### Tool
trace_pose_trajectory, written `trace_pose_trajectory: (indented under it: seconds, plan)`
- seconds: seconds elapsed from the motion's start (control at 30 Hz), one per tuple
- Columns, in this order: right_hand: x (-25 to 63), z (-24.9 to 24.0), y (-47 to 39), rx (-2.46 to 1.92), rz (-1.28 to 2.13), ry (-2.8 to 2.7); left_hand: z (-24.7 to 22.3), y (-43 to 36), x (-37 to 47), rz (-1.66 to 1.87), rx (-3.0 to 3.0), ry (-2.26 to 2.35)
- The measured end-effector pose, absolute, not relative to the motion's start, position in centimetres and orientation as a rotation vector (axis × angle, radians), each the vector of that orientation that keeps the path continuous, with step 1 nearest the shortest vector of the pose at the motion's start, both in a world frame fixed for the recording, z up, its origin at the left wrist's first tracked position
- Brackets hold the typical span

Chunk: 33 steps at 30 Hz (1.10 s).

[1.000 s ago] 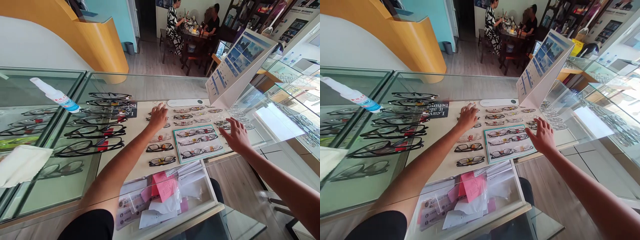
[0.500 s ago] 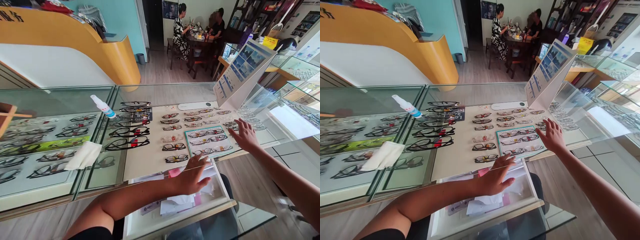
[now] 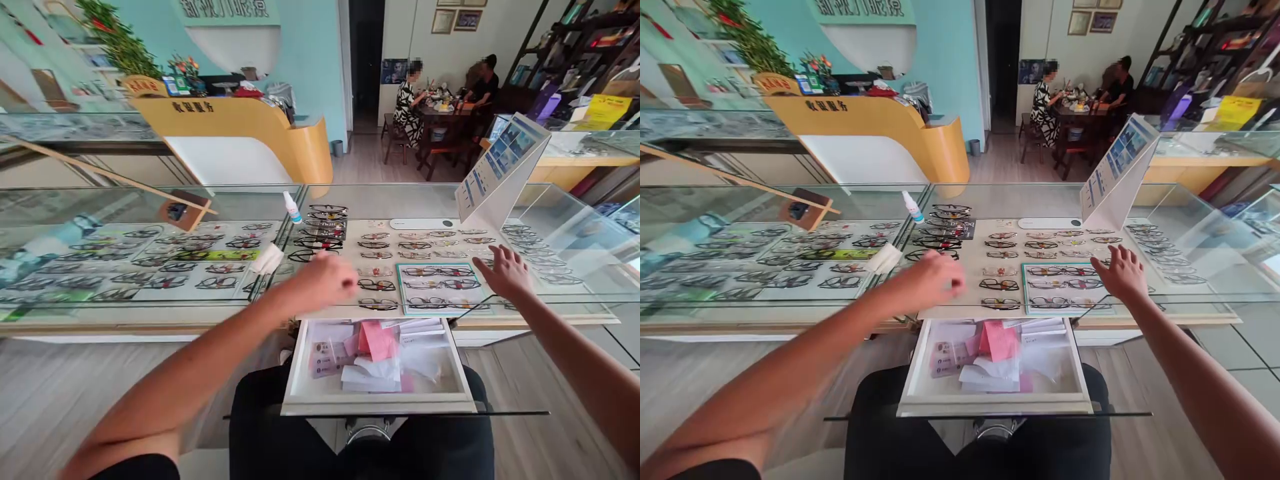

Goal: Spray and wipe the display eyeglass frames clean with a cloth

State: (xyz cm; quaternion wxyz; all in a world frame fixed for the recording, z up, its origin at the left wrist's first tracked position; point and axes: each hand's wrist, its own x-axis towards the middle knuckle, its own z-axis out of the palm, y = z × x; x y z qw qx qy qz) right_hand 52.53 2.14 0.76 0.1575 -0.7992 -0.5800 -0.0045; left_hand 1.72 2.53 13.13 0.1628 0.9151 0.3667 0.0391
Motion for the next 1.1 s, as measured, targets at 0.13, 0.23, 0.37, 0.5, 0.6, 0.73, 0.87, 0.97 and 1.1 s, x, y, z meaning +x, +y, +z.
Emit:
trace_pose_trajectory:
  seconds: [0.13,0.23,0.37,0.5,0.6,0.73,0.87,0.97,1.1]
  plan:
    - [52.6,1.1,2.3,-2.286,0.032,-1.676,13.3,7.6,-3.8,0.123,2.737,1.623]
    - [52.6,1.2,2.5,-2.286,0.057,-1.680,12.3,10.2,-5.7,0.027,2.766,1.651]
    - [52.6,1.1,2.6,-2.275,0.066,-1.686,11.1,12.2,-5.6,-0.048,2.751,1.613]
    - [52.7,0.8,2.9,-2.275,0.054,-1.695,10.3,13.5,-4.8,-0.081,2.700,1.614]
    - [52.8,0.5,3.1,-2.267,0.035,-1.684,10.0,14.3,-4.5,-0.090,2.681,1.611]
    - [52.8,0.5,3.2,-2.262,0.011,-1.679,9.8,15.1,-4.4,-0.117,2.644,1.633]
    - [52.5,0.9,3.1,-2.289,0.022,-1.681,9.8,15.6,-4.4,-0.200,2.596,1.662]
    - [52.3,1.1,3.0,-2.290,0.027,-1.688,10.0,15.7,-4.2,-0.258,2.566,1.665]
    - [52.4,1.0,3.0,-2.279,0.033,-1.688,10.2,15.4,-4.0,-0.309,2.552,1.642]
